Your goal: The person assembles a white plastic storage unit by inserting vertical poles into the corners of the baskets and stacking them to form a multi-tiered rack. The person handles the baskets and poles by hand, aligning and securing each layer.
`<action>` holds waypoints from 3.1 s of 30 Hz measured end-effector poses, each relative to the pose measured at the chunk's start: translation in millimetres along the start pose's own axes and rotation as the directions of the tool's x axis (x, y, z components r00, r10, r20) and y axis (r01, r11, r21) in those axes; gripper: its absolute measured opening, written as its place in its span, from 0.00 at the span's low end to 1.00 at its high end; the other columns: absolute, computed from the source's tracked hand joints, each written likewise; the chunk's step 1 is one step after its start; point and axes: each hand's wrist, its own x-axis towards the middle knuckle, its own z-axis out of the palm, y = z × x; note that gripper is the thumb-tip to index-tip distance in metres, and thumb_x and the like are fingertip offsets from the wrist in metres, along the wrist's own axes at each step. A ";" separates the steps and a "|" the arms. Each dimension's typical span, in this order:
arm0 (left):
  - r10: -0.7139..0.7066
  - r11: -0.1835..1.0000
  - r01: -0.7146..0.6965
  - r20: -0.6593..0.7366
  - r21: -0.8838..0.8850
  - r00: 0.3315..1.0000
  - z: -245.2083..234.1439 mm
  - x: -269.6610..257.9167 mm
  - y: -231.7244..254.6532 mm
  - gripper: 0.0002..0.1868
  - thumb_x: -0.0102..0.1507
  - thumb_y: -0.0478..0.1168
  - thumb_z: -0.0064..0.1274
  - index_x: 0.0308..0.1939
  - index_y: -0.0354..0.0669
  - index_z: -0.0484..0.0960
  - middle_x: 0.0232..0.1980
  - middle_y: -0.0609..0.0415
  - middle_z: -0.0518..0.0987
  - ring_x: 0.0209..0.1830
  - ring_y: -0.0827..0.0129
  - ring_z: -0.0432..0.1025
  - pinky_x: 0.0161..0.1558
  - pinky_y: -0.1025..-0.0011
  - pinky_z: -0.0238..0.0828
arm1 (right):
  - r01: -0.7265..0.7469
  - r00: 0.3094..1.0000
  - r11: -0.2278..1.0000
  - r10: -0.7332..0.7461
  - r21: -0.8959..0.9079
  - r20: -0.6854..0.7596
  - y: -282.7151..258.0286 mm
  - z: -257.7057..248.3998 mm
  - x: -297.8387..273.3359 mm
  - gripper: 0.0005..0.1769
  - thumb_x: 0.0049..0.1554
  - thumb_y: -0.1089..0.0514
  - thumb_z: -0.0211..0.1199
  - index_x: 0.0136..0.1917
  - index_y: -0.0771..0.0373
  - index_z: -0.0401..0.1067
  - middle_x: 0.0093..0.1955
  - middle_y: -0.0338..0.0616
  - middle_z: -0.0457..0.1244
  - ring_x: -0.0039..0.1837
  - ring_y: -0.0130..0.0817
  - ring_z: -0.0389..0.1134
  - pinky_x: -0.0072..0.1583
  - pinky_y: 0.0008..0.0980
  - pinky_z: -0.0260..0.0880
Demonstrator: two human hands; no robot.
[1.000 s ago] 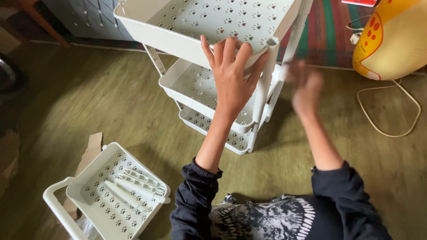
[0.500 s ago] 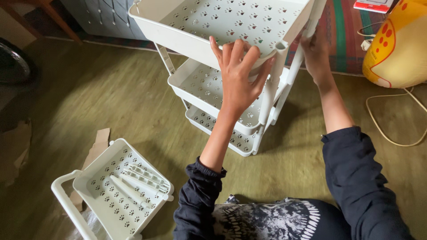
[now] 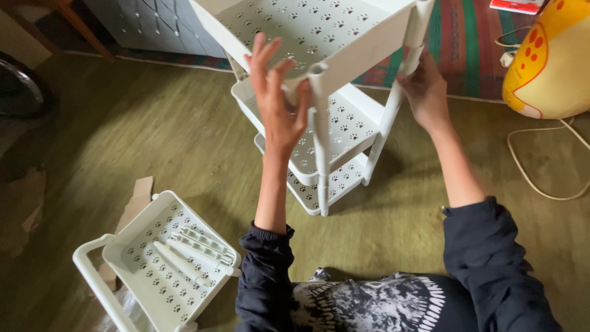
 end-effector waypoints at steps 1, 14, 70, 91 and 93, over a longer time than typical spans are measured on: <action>-0.011 1.000 0.011 -0.024 -0.009 1.000 -6.5 -0.4 -2.3 0.18 0.72 0.34 0.58 0.66 0.41 0.79 0.85 0.47 0.67 0.95 0.46 0.50 0.91 0.34 0.31 | -0.008 1.000 1.000 0.008 -0.017 -0.007 -7.9 5.0 -3.2 0.22 0.74 0.64 0.68 0.77 0.66 0.65 0.63 0.52 0.74 0.63 0.39 0.79 0.63 0.39 0.80; 0.130 0.953 -0.097 -0.097 0.287 0.987 12.9 18.4 78.9 0.20 0.71 0.34 0.59 0.68 0.50 0.83 0.81 0.49 0.75 0.90 0.50 0.59 0.90 0.46 0.42 | 0.110 0.994 0.988 -0.112 -0.107 -0.012 -51.4 41.4 -33.4 0.17 0.75 0.59 0.67 0.70 0.67 0.66 0.58 0.56 0.73 0.60 0.48 0.80 0.58 0.42 0.77; 0.076 0.949 -0.079 0.023 0.307 0.997 -46.4 8.0 34.0 0.31 0.81 0.47 0.24 0.65 0.40 0.86 0.59 0.46 0.85 0.62 0.49 0.77 0.73 0.51 0.68 | 0.467 0.825 0.770 -0.556 -0.435 -0.099 -135.8 46.8 40.5 0.13 0.79 0.66 0.55 0.56 0.63 0.80 0.58 0.43 0.71 0.64 0.47 0.65 0.69 0.44 0.65; 0.097 0.958 -0.076 -0.062 0.278 0.993 -35.1 -5.0 39.0 0.30 0.80 0.48 0.26 0.60 0.38 0.87 0.57 0.47 0.85 0.58 0.52 0.78 0.69 0.56 0.67 | 0.461 0.805 0.780 -0.568 -0.422 -0.170 -126.4 45.2 29.8 0.14 0.76 0.67 0.55 0.54 0.65 0.81 0.53 0.48 0.70 0.65 0.49 0.66 0.71 0.46 0.67; 0.098 0.961 -0.078 -0.061 0.265 0.993 -35.8 -3.5 42.1 0.31 0.80 0.48 0.25 0.60 0.38 0.87 0.56 0.47 0.85 0.57 0.52 0.77 0.69 0.55 0.68 | 0.474 0.799 0.766 -0.581 -0.434 -0.154 -128.4 42.2 29.3 0.14 0.78 0.66 0.56 0.55 0.65 0.82 0.54 0.47 0.70 0.65 0.48 0.66 0.72 0.46 0.67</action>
